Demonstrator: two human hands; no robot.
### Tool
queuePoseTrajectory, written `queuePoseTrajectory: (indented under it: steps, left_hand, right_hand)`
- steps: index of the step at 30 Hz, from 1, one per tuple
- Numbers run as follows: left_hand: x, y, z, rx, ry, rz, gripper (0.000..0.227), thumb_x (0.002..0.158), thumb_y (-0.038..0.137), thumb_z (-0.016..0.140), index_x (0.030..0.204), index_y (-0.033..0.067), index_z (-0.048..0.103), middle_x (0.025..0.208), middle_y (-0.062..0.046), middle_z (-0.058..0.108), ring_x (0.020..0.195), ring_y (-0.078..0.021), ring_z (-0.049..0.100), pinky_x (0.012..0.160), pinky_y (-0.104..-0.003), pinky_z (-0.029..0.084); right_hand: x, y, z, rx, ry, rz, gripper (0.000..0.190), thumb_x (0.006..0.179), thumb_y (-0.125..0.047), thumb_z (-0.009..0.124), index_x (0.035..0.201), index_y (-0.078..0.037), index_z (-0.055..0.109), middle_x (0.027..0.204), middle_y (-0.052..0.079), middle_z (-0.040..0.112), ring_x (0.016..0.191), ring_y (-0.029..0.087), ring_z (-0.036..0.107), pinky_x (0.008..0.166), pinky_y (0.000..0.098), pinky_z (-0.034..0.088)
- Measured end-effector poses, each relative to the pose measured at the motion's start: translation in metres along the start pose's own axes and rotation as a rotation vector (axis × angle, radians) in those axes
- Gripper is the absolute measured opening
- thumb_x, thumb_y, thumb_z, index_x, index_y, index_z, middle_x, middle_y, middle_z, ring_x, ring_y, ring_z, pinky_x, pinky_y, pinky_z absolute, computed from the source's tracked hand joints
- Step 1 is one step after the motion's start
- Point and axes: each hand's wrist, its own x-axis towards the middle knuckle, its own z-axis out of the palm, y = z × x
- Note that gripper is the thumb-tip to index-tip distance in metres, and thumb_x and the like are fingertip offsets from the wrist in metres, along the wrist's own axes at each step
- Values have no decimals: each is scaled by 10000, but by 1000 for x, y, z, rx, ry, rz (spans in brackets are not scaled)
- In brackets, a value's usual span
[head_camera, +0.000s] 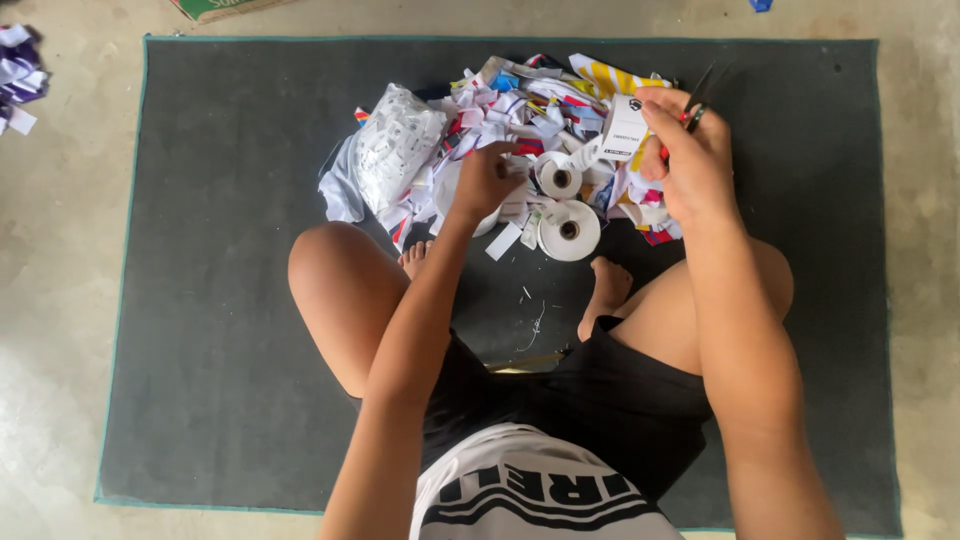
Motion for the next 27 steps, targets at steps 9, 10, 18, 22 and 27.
queuePoseTrajectory:
  steps: [9, 10, 18, 22, 27]
  left_hand:
    - [-7, -108, 36, 118, 237, -210, 97, 760, 142, 636, 791, 107, 721, 717, -45, 711, 659, -213, 634, 561, -377, 433]
    - [-8, -129, 46, 179, 212, -323, 112, 808, 189, 686, 894, 138, 736, 819, -61, 740, 793, -276, 688, 699, -416, 506]
    - [-45, -102, 44, 275, 178, -592, 463, 844, 141, 785, 1276, 96, 625, 1254, -137, 687, 1225, -350, 630, 1038, -492, 519]
    - [-22, -114, 56, 85, 290, -459, 397, 914, 209, 719, 1277, 92, 608, 1202, -175, 698, 1199, -367, 642, 1017, -498, 525]
    - [-9, -105, 71, -162, 179, -321, 303, 907, 124, 654, 1202, 57, 637, 987, -167, 757, 882, -315, 751, 740, -395, 605]
  right_hand:
    - [0, 13, -2, 4, -28, -11, 238, 1027, -173, 676, 1201, -10, 682, 595, -9, 485, 407, 66, 395, 440, 225, 312]
    - [3, 22, -6, -5, -13, -62, 259, 1035, -133, 688, 1239, 27, 684, 683, 3, 507, 388, 76, 446, 410, 240, 363]
    - [-1, 16, 3, -13, -27, -71, 272, 1046, -133, 715, 1269, 22, 698, 488, 61, 448, 322, 123, 451, 371, 240, 378]
    - [-1, 15, 5, -26, -31, -73, 270, 1041, -132, 719, 1268, 13, 702, 468, 70, 450, 339, 113, 457, 396, 239, 393]
    - [-2, 14, 7, -46, -42, -86, 274, 1055, -115, 696, 1290, 26, 688, 459, 79, 448, 354, 115, 465, 411, 230, 400]
